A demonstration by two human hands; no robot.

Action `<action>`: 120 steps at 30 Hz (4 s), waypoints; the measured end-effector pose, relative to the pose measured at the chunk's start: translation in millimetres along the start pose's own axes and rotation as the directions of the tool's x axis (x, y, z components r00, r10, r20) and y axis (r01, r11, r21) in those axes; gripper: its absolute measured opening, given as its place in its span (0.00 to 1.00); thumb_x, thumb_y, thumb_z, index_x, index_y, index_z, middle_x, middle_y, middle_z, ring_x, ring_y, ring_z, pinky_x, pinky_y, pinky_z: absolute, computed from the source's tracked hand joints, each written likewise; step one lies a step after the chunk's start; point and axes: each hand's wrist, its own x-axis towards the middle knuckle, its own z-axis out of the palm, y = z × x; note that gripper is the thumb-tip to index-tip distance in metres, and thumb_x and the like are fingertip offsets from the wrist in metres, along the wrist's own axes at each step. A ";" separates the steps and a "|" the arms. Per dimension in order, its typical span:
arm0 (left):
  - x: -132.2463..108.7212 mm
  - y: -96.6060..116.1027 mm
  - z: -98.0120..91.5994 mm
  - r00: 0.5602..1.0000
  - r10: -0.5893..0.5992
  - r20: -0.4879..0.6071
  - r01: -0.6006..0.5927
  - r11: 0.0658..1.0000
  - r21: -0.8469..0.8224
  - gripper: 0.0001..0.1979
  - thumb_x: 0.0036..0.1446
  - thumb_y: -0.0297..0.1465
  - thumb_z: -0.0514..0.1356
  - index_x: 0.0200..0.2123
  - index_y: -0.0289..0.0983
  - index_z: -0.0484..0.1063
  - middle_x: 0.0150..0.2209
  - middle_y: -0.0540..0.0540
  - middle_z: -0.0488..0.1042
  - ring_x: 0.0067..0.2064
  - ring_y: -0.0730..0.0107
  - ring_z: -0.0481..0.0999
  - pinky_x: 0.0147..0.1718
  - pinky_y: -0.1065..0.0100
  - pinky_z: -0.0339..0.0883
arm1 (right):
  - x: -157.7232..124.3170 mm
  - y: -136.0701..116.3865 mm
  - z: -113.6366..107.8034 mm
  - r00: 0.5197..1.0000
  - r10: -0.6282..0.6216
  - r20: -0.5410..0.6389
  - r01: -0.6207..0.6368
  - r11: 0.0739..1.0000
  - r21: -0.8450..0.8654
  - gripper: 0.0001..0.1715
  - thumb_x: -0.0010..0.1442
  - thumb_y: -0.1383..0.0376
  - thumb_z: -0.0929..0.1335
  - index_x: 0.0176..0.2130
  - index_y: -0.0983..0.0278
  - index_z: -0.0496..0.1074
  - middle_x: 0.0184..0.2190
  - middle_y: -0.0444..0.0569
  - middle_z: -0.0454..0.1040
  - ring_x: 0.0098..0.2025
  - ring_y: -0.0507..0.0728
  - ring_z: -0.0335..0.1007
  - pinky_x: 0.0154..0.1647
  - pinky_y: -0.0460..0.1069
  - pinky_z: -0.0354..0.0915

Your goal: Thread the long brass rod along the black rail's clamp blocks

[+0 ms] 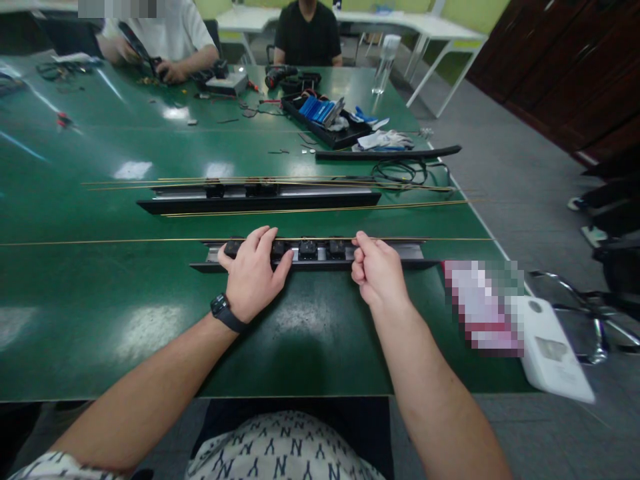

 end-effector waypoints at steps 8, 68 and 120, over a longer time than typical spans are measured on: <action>0.1 0.3 0.8 1.000 -0.003 -0.002 0.003 1.000 0.004 0.22 0.68 0.42 0.55 0.62 0.42 0.66 0.65 0.38 0.68 0.63 0.50 0.69 0.65 0.35 0.41 | -0.5 -1.1 -4.2 0.998 0.011 0.054 -0.011 1.000 -0.001 0.09 0.61 0.63 0.73 0.35 0.66 0.73 0.16 0.38 0.65 0.09 0.45 0.51 0.06 0.41 0.44; -0.6 2.0 -1.9 1.000 -0.011 0.020 0.011 1.000 0.020 0.23 0.68 0.43 0.54 0.63 0.42 0.65 0.66 0.38 0.67 0.63 0.50 0.69 0.64 0.36 0.44 | 1.6 -4.8 -7.8 1.000 -0.012 -0.008 0.011 0.999 -0.043 0.14 0.58 0.59 0.76 0.32 0.64 0.71 0.16 0.37 0.64 0.10 0.45 0.52 0.06 0.40 0.45; 0.5 -0.2 -0.3 1.000 0.002 -0.002 -0.002 1.000 0.003 0.22 0.68 0.42 0.55 0.62 0.43 0.66 0.66 0.39 0.68 0.62 0.51 0.70 0.65 0.35 0.42 | -1.3 -6.0 -7.4 0.999 0.008 0.043 -0.007 0.999 -0.033 0.09 0.58 0.64 0.74 0.37 0.68 0.76 0.16 0.39 0.66 0.09 0.45 0.52 0.06 0.41 0.44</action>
